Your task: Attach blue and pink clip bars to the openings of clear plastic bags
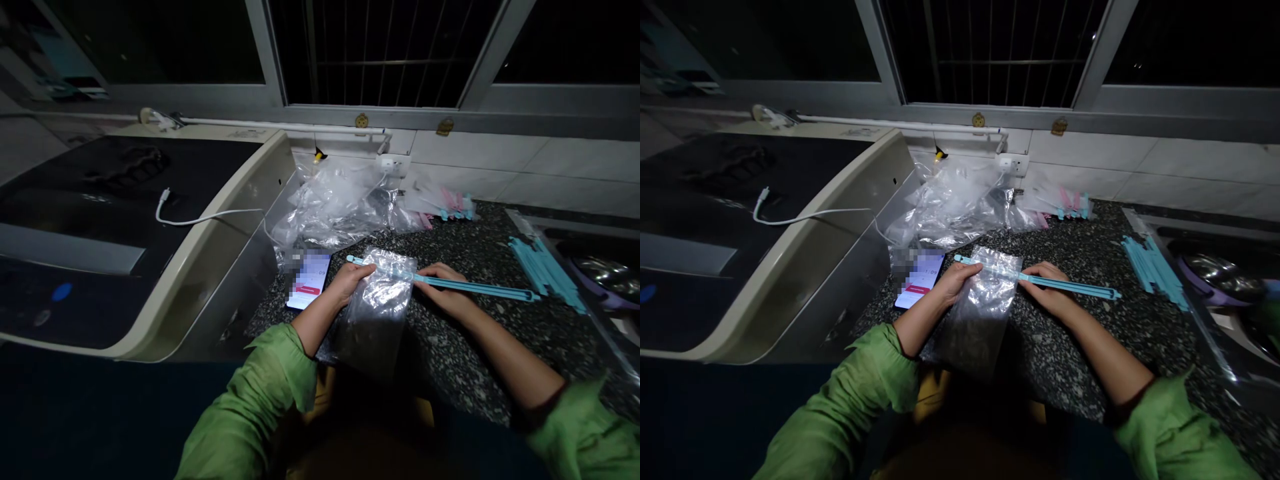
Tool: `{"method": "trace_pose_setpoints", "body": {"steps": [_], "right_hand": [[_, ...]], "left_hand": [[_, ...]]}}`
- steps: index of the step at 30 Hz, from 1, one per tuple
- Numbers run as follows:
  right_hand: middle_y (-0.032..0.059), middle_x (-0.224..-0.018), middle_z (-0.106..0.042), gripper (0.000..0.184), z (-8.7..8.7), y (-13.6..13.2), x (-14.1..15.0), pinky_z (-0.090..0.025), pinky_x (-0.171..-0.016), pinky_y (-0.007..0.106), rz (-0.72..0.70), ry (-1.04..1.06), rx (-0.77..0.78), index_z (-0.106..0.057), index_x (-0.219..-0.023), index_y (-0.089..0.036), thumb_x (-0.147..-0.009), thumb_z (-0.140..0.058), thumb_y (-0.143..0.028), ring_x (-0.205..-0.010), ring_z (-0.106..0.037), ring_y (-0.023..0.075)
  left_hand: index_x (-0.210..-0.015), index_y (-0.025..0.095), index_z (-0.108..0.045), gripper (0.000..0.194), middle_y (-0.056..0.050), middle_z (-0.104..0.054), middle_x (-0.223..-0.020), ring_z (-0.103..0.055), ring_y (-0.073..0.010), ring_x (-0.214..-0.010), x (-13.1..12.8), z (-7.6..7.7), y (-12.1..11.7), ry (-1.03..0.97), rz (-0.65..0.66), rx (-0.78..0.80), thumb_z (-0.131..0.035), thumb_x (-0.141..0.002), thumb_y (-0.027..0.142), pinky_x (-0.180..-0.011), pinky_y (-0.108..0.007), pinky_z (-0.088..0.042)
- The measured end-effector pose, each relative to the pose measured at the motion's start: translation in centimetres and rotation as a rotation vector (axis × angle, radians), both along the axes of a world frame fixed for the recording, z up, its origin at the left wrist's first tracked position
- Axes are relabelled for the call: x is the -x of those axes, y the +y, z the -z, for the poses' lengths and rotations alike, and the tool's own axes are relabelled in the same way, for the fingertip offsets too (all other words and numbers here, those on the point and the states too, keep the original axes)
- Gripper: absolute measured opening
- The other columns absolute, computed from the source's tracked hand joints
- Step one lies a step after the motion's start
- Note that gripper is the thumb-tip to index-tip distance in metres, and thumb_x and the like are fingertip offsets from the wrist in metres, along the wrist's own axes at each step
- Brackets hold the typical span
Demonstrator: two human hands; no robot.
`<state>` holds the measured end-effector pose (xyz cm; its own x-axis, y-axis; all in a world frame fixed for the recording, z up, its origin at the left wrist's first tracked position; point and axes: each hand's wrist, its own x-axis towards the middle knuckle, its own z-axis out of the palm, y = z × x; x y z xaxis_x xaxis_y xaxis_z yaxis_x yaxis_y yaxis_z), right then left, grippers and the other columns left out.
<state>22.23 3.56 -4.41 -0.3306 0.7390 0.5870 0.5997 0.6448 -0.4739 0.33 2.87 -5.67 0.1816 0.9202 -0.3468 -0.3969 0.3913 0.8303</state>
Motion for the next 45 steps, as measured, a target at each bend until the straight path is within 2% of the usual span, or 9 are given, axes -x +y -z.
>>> {"method": "trace_pose_setpoints", "body": {"steps": [4,11,17,26,31,37,45], "right_hand": [[0.0018,-0.071,-0.065,0.019,-0.2,0.2,-0.4,-0.050,-0.062,0.032,0.035,-0.003,0.042,-0.062,-0.074,-0.023,-0.075,-0.060,-0.042,-0.065,-0.061,0.0166],[0.0032,-0.076,-0.066,0.017,-1.1,0.3,-1.3,-0.053,-0.070,0.038,0.011,0.053,0.010,-0.063,-0.078,-0.023,-0.074,-0.063,-0.039,-0.073,-0.062,0.0199],[0.0035,-0.075,-0.066,0.012,-1.7,-0.4,-1.5,-0.054,-0.072,0.038,0.049,0.175,-0.015,-0.062,-0.075,-0.022,-0.074,-0.064,-0.034,-0.073,-0.063,0.0201],[0.0032,-0.077,-0.067,0.007,-2.3,-1.2,-1.4,-0.052,-0.069,0.037,0.042,0.123,-0.094,-0.063,-0.074,-0.023,-0.072,-0.065,-0.029,-0.072,-0.063,0.0205],[0.0023,-0.073,-0.065,0.008,-2.3,-1.3,-1.1,-0.051,-0.066,0.035,0.049,0.097,-0.081,-0.061,-0.071,-0.024,-0.073,-0.065,-0.030,-0.069,-0.062,0.0189],[0.0030,-0.072,-0.065,0.009,-2.0,-1.0,-0.8,-0.051,-0.064,0.034,-0.008,0.127,-0.095,-0.060,-0.071,-0.023,-0.073,-0.064,-0.031,-0.068,-0.061,0.0181],[0.0035,-0.075,-0.065,0.007,-1.7,-1.1,-0.5,-0.050,-0.066,0.035,-0.043,0.116,-0.111,-0.062,-0.076,-0.023,-0.073,-0.065,-0.028,-0.070,-0.061,0.0178]], "left_hand": [[-0.052,0.011,-0.059,0.033,0.001,-0.053,-0.043,-0.044,-0.0085,-0.039,-0.1,0.0,0.0,-0.042,-0.026,-0.002,-0.078,-0.048,0.037,-0.047,-0.024,-0.032],[-0.052,0.011,-0.059,0.031,0.001,-0.054,-0.043,-0.045,-0.0089,-0.040,-0.1,0.0,0.1,-0.082,-0.078,0.015,-0.078,-0.049,0.036,-0.049,-0.025,-0.034],[-0.052,0.011,-0.059,0.033,0.001,-0.055,-0.044,-0.046,-0.0090,-0.040,-0.2,0.0,0.1,-0.077,-0.067,0.007,-0.079,-0.047,0.037,-0.049,-0.024,-0.033],[-0.050,0.010,-0.060,0.035,0.000,-0.056,-0.043,-0.046,-0.0082,-0.039,-0.4,-0.5,-0.4,-0.053,-0.030,0.008,-0.080,-0.043,0.038,-0.046,-0.023,-0.032],[-0.047,0.011,-0.059,0.033,0.000,-0.056,-0.043,-0.047,-0.0087,-0.040,-0.5,-0.8,-0.6,-0.031,-0.023,0.008,-0.080,-0.044,0.036,-0.046,-0.023,-0.033],[-0.051,0.011,-0.061,0.032,0.001,-0.056,-0.044,-0.047,-0.0090,-0.040,-0.5,-0.5,-0.5,0.008,-0.016,-0.002,-0.078,-0.046,0.037,-0.046,-0.023,-0.033],[-0.050,0.011,-0.060,0.034,0.000,-0.055,-0.044,-0.045,-0.0088,-0.041,-0.5,-0.1,-0.4,0.056,-0.005,-0.023,-0.077,-0.047,0.040,-0.046,-0.023,-0.031]]}}
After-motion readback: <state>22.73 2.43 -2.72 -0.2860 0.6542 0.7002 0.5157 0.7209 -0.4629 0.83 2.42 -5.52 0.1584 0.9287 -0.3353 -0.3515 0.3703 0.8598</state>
